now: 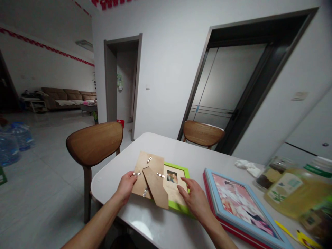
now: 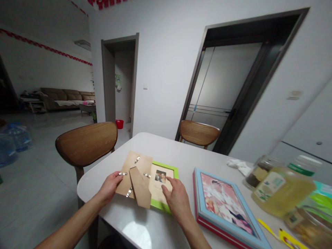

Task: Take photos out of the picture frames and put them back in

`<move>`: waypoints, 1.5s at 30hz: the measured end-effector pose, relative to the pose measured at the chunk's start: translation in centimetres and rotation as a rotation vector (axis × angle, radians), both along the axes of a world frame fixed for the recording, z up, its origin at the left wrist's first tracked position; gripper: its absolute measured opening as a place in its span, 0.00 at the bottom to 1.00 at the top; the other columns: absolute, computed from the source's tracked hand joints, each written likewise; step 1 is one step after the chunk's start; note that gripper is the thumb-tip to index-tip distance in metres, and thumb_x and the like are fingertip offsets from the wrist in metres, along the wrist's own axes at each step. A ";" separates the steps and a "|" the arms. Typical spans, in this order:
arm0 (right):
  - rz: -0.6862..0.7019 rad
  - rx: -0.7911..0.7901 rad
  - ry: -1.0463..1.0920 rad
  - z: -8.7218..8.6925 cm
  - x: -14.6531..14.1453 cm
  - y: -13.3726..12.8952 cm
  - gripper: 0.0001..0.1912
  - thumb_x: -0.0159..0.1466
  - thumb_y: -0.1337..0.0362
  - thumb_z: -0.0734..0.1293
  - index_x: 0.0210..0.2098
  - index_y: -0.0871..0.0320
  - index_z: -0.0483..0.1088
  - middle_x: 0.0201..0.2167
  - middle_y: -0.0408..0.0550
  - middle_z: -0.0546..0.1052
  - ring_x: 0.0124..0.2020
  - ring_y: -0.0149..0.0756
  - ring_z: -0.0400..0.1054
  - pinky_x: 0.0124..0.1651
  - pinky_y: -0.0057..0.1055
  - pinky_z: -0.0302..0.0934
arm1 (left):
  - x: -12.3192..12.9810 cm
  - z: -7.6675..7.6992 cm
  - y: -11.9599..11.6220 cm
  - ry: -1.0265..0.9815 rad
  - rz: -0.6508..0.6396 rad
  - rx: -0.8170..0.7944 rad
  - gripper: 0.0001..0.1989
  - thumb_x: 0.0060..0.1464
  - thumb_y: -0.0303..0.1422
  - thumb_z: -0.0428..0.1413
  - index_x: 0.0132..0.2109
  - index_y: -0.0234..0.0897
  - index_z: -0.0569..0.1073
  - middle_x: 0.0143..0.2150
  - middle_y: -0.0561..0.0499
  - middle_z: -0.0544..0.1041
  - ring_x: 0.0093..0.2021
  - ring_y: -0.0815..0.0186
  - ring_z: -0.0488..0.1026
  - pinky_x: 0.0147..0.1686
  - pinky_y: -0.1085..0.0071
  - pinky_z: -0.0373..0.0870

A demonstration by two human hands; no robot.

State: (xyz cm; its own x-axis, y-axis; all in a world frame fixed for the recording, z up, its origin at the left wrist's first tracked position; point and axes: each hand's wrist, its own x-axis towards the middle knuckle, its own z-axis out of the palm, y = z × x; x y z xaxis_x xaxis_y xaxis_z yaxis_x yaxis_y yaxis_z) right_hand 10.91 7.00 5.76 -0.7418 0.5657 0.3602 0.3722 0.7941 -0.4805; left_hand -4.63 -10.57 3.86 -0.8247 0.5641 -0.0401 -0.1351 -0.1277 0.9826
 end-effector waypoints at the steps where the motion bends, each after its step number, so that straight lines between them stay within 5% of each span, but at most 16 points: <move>1: -0.028 -0.003 -0.029 -0.8 0.2 0.5 0.19 0.55 0.60 0.57 0.43 0.63 0.65 0.39 0.55 0.71 0.39 0.39 0.64 0.42 0.33 0.57 | -0.5 -0.1 -0.6 -0.018 0.015 -0.010 0.06 0.41 0.30 0.51 0.29 0.33 0.68 0.21 0.54 0.73 0.23 0.67 0.71 0.22 0.75 0.65; 7: 0.029 0.096 -0.153 -2.7 0.3 0.0 0.18 0.56 0.61 0.56 0.42 0.62 0.68 0.43 0.55 0.69 0.46 0.39 0.61 0.49 0.32 0.52 | -2.6 -0.7 -2.1 -0.038 0.059 -0.118 0.04 0.40 0.29 0.51 0.27 0.33 0.68 0.20 0.52 0.73 0.21 0.67 0.71 0.21 0.74 0.65; 11: -0.110 0.160 -0.275 -2.9 0.3 0.6 0.21 0.55 0.62 0.57 0.45 0.65 0.66 0.45 0.60 0.67 0.46 0.45 0.60 0.46 0.36 0.53 | -4.3 -1.4 -3.2 0.058 0.111 -0.254 0.04 0.40 0.29 0.51 0.28 0.33 0.69 0.21 0.53 0.73 0.23 0.66 0.71 0.22 0.75 0.64; 18: -0.219 0.056 -0.285 -3.3 0.1 3.4 0.23 0.52 0.69 0.56 0.48 0.70 0.61 0.36 0.63 0.71 0.37 0.44 0.66 0.39 0.36 0.55 | -5.9 -1.2 -4.6 0.382 0.258 -0.531 0.17 0.40 0.25 0.52 0.42 0.34 0.66 0.30 0.50 0.73 0.38 0.58 0.70 0.36 0.69 0.63; 23: -0.270 -0.104 -0.240 -2.6 0.2 3.8 0.28 0.51 0.67 0.56 0.52 0.71 0.54 0.34 0.60 0.73 0.34 0.42 0.68 0.34 0.33 0.59 | -2.1 -0.1 -2.6 0.646 0.208 -0.542 0.22 0.42 0.24 0.51 0.48 0.33 0.62 0.50 0.43 0.64 0.54 0.57 0.56 0.53 0.62 0.49; 26: -0.227 -0.335 -0.149 -1.5 0.5 2.8 0.29 0.53 0.66 0.53 0.54 0.67 0.49 0.29 0.53 0.74 0.29 0.37 0.69 0.30 0.30 0.60 | 2.5 0.4 0.1 0.760 0.028 -0.476 0.22 0.41 0.26 0.53 0.47 0.35 0.63 0.49 0.47 0.66 0.52 0.62 0.60 0.53 0.67 0.53; 30: -0.093 -0.877 0.209 0.6 0.9 0.6 0.36 0.52 0.67 0.54 0.58 0.64 0.35 0.27 0.49 0.74 0.25 0.36 0.69 0.27 0.29 0.61 | 7.8 1.4 4.0 0.925 -0.172 -0.336 0.27 0.41 0.31 0.57 0.51 0.34 0.61 0.54 0.45 0.62 0.54 0.61 0.57 0.54 0.67 0.53; 37: -0.038 -1.134 0.444 1.9 1.2 -0.3 0.42 0.46 0.65 0.65 0.57 0.57 0.42 0.17 0.38 0.69 0.17 0.31 0.64 0.23 0.27 0.59 | 9.6 3.7 6.2 1.284 -0.226 -0.270 0.19 0.48 0.30 0.51 0.49 0.35 0.60 0.46 0.44 0.68 0.47 0.59 0.63 0.46 0.62 0.64; 41: -0.045 -1.001 0.354 0.8 1.2 0.6 0.42 0.46 0.63 0.66 0.57 0.62 0.45 0.16 0.37 0.68 0.18 0.31 0.64 0.23 0.26 0.58 | 7.8 5.0 5.0 1.345 -0.054 -0.256 0.20 0.50 0.23 0.44 0.52 0.34 0.57 0.38 0.45 0.70 0.39 0.62 0.67 0.40 0.64 0.67; 45: -0.227 -0.510 -0.007 -1.2 1.4 2.1 0.33 0.49 0.63 0.60 0.53 0.70 0.53 0.22 0.47 0.72 0.24 0.36 0.67 0.28 0.30 0.59 | 3.8 4.8 2.7 0.988 0.229 -0.315 0.23 0.45 0.20 0.46 0.51 0.36 0.58 0.33 0.51 0.69 0.32 0.67 0.68 0.35 0.70 0.67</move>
